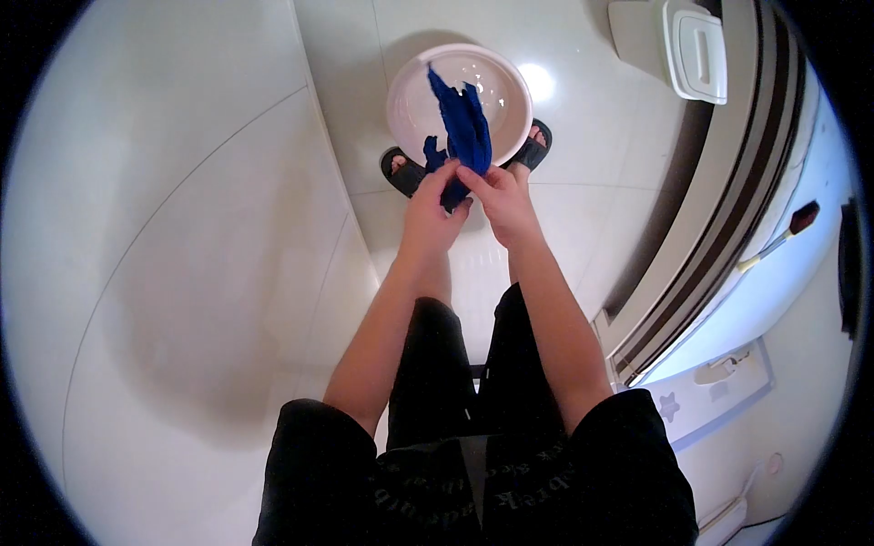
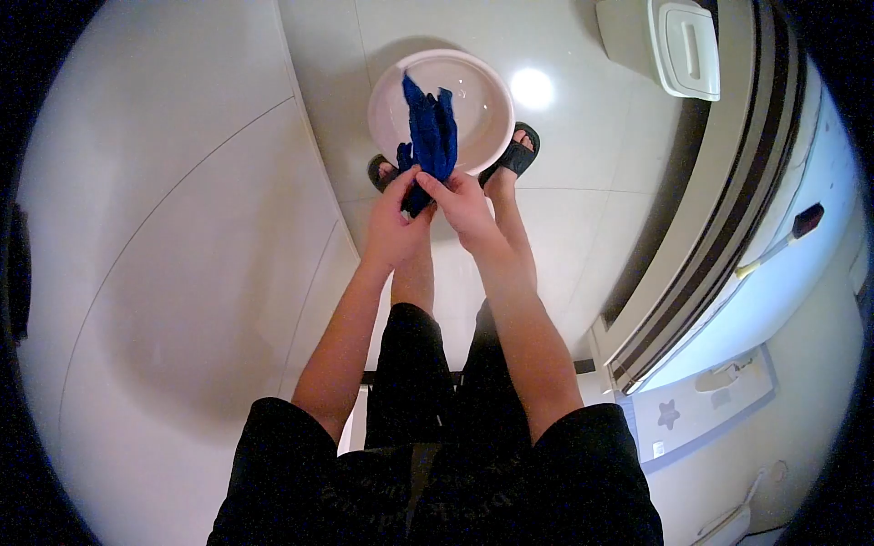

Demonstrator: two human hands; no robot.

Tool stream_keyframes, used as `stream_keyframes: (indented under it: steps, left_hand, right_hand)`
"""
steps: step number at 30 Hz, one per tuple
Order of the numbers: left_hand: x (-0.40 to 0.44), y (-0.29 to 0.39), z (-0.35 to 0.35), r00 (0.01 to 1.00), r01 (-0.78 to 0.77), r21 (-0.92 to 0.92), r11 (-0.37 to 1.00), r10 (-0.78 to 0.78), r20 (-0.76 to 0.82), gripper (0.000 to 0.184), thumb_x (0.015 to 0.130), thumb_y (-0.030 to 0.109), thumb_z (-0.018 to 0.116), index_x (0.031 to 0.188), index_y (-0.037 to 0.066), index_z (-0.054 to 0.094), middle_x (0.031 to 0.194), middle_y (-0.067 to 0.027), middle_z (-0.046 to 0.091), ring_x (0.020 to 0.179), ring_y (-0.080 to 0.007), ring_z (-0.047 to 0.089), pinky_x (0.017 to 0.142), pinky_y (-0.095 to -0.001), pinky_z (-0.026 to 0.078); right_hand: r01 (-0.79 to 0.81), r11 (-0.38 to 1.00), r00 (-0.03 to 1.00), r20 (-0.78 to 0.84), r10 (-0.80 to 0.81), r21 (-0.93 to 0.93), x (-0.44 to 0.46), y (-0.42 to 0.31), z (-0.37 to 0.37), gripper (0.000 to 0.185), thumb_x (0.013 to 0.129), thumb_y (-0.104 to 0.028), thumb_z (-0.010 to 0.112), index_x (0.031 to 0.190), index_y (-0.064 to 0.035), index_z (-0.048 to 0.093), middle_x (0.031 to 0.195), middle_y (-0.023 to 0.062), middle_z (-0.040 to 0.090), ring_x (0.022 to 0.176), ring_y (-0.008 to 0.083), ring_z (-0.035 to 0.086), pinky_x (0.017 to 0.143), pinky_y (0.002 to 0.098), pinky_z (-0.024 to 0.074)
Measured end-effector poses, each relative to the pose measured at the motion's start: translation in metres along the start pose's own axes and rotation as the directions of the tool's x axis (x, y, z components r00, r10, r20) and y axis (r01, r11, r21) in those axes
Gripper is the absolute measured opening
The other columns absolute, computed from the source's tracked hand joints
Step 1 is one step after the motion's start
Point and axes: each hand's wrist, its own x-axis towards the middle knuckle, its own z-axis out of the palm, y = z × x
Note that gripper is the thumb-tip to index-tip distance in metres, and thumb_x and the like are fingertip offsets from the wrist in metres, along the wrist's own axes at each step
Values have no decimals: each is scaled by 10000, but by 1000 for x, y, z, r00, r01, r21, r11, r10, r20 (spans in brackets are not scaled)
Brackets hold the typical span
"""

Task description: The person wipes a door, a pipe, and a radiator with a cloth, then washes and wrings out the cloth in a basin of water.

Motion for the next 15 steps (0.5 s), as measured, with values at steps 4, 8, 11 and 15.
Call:
stream_keyframes:
  steps: [4,8,11,15]
  left_hand:
    - [-2,8,1,962,272,-232,934,-271,36,900,754,32,791,1524,92,329,1128,-193,645,1052,-319,657,977,-387,508]
    - [9,1,2,994,19,7,1000,-18,-104,1082,624,129,855,1556,155,307,1313,-199,544,1223,-411,530,1073,-533,391]
    - [22,3,-10,978,-208,140,968,205,33,1178,526,209,890,1561,188,329,1515,-194,374,1403,-468,326,1141,-633,244]
    - [47,20,-18,876,-363,106,926,299,379,1233,500,297,937,1565,179,327,1592,-100,383,1532,-365,214,1212,-622,121]
  right_hand:
    - [12,993,1000,-13,-14,-118,-14,-14,14,206,975,-136,670,1122,3,709,1037,38,741,932,119,667,868,278,511]
    - [140,971,990,-3,-143,-195,-29,-12,14,200,943,-124,686,1107,-11,704,1033,53,742,946,126,666,854,286,516]
    - [213,868,977,71,-203,-448,-35,-8,-1,209,884,-97,703,1073,-7,701,1101,65,663,988,136,634,870,293,508]
    - [242,845,968,177,-177,-477,-49,-23,-7,238,813,-36,686,1046,13,686,1164,71,564,1007,144,592,895,291,497]
